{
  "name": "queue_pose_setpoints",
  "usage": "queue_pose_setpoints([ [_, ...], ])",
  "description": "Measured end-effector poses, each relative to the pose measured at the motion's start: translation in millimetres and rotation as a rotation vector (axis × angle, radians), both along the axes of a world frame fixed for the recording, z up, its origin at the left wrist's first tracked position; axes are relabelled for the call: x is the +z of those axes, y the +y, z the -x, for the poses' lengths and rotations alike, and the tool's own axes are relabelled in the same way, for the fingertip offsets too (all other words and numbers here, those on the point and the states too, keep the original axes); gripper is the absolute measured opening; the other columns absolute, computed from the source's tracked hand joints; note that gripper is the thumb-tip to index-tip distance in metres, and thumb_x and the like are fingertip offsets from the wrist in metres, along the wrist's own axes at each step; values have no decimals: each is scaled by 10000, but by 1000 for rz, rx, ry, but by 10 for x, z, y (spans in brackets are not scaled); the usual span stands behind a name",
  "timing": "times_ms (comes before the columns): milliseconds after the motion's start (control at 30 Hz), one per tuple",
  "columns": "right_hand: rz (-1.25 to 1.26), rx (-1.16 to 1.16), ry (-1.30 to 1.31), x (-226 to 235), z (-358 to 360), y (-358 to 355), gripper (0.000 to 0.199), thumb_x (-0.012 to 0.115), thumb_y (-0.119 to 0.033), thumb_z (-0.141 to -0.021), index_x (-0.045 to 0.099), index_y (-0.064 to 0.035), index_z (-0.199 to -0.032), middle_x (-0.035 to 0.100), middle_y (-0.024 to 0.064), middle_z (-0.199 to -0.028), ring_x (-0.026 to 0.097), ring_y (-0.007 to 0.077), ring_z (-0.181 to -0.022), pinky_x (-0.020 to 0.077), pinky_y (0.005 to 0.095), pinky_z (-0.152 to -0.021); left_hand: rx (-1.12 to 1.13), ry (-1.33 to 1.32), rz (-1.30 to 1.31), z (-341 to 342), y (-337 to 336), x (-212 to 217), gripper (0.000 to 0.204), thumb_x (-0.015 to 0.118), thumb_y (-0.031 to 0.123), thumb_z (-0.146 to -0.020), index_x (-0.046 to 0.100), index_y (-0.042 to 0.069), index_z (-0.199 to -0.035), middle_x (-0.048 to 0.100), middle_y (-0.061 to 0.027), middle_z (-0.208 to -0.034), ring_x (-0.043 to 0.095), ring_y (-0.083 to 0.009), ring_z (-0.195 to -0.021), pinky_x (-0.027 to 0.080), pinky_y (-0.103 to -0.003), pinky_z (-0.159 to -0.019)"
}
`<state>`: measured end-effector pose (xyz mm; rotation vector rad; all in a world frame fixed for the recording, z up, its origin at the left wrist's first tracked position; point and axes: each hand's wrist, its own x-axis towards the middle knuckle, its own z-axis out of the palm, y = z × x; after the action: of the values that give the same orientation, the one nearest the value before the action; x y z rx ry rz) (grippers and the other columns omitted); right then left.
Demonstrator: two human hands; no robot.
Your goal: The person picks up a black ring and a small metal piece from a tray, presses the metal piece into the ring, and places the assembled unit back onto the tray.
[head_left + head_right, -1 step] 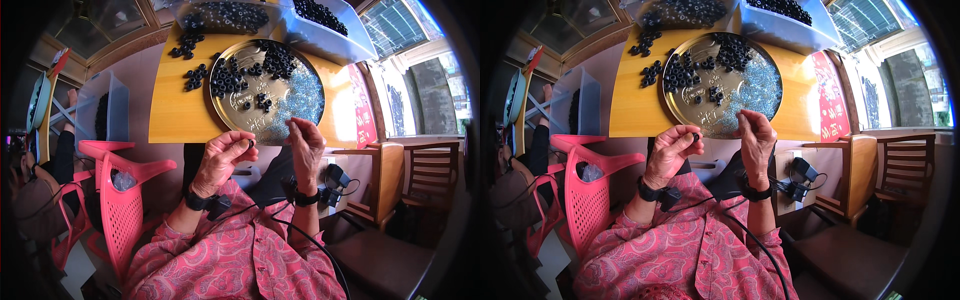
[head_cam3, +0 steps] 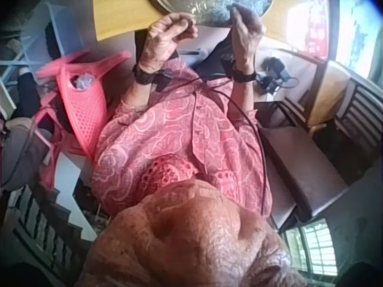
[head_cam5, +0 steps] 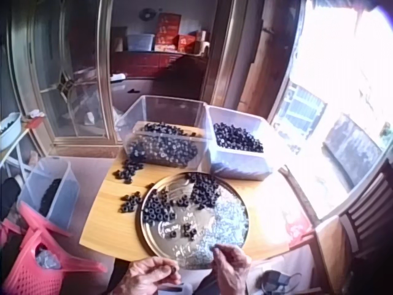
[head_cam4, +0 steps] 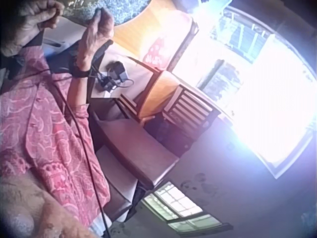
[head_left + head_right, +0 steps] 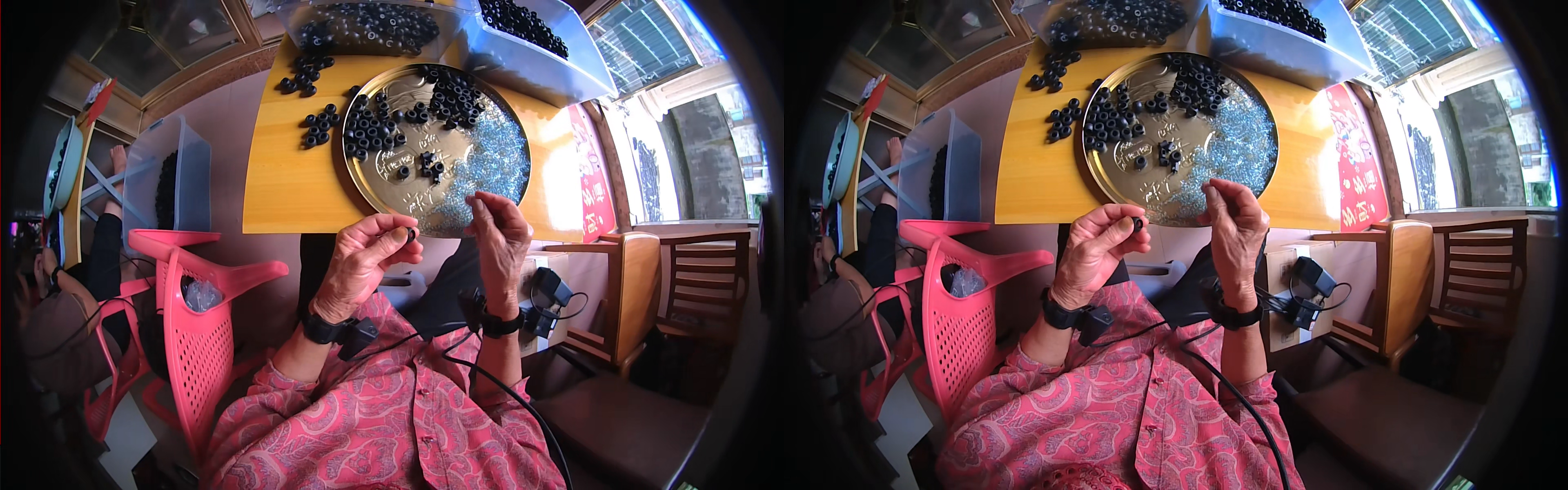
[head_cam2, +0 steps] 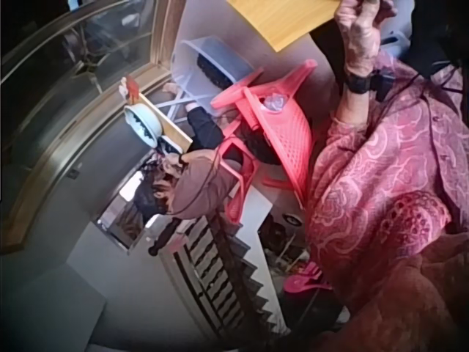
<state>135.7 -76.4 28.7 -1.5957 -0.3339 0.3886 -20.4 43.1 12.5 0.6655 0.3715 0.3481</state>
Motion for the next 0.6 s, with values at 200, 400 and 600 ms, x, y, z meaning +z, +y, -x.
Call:
queue_pose_setpoints([
  [200,54,7,-266,-88,-6,-56,126,645,-84,-899,658,8,-984,630,11,-748,547,60,-586,426,204,-521,-2,12,-20,-47,-37,7,209,579,107,-938,611,-5,-1111,654,-89,-1004,661,-162,-863,558,-306,-783],
  [400,-195,112,298,119,88,-121,136,657,-81,-888,670,-8,-1001,607,-12,-725,529,42,-604,378,173,-522,-3,-8,-3,-101,-57,44,232,571,106,-942,606,0,-1146,656,-100,-1033,660,-165,-884,557,-302,-802],
  [600,-186,206,273,152,271,-111,146,679,-77,-869,671,-13,-1000,615,-16,-768,524,34,-611,377,169,-536,-16,-55,62,-160,-95,54,242,559,90,-945,598,7,-1169,660,-103,-1035,664,-170,-887,562,-309,-811],
])
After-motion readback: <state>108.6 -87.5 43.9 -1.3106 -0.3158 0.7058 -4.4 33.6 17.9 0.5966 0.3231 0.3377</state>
